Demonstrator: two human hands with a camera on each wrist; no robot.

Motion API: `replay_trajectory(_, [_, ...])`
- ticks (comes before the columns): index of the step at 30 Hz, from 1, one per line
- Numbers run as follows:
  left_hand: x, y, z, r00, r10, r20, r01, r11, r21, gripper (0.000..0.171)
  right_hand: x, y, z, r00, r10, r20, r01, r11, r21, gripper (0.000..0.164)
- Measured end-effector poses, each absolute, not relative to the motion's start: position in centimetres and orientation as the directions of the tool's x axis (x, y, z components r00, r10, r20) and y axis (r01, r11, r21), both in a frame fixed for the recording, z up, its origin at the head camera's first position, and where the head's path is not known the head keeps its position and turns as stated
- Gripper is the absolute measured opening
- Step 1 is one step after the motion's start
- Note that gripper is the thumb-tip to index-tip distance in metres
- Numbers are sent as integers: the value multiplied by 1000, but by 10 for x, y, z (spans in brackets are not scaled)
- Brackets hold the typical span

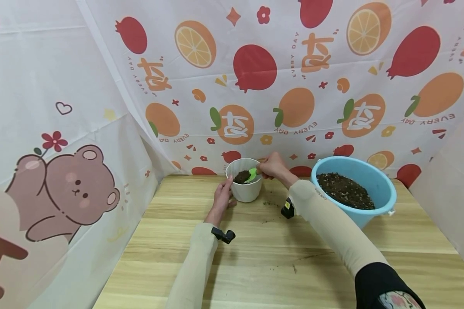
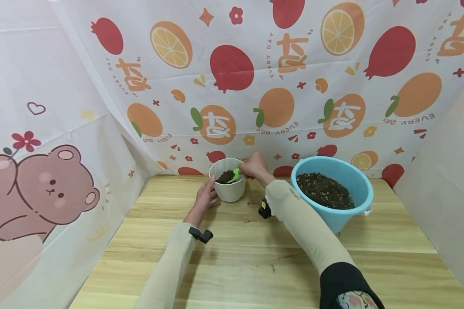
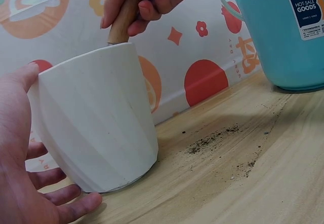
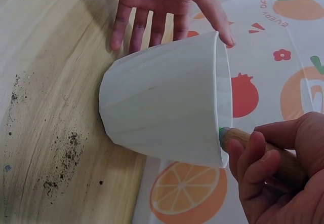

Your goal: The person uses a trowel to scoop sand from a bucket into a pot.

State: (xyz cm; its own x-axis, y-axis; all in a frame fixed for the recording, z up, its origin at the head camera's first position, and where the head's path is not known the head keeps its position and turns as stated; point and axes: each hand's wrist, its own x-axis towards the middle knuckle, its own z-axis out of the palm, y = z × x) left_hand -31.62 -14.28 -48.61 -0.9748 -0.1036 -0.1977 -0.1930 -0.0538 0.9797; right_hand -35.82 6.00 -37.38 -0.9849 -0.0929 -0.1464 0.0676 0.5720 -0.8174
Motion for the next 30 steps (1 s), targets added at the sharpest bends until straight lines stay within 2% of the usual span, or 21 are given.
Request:
replay_trajectory(12, [-319, -143, -488, -974, -106, -202, -197, -54, 979, 78, -355, 56, -372, -989, -125, -75, -23, 645, -764, 24])
replay_trajectory(18, [-319, -143, -489, -971, -102, -215, -210, -57, 976, 79, -353, 54, -373, -993, -108, -40, -44, 677, -735, 17])
replay_trajectory(30, [-318, -143, -488, -970, -108, -217, -211, -66, 975, 79, -346, 55, -373, -976, -170, 135, -216, 730, -648, 14])
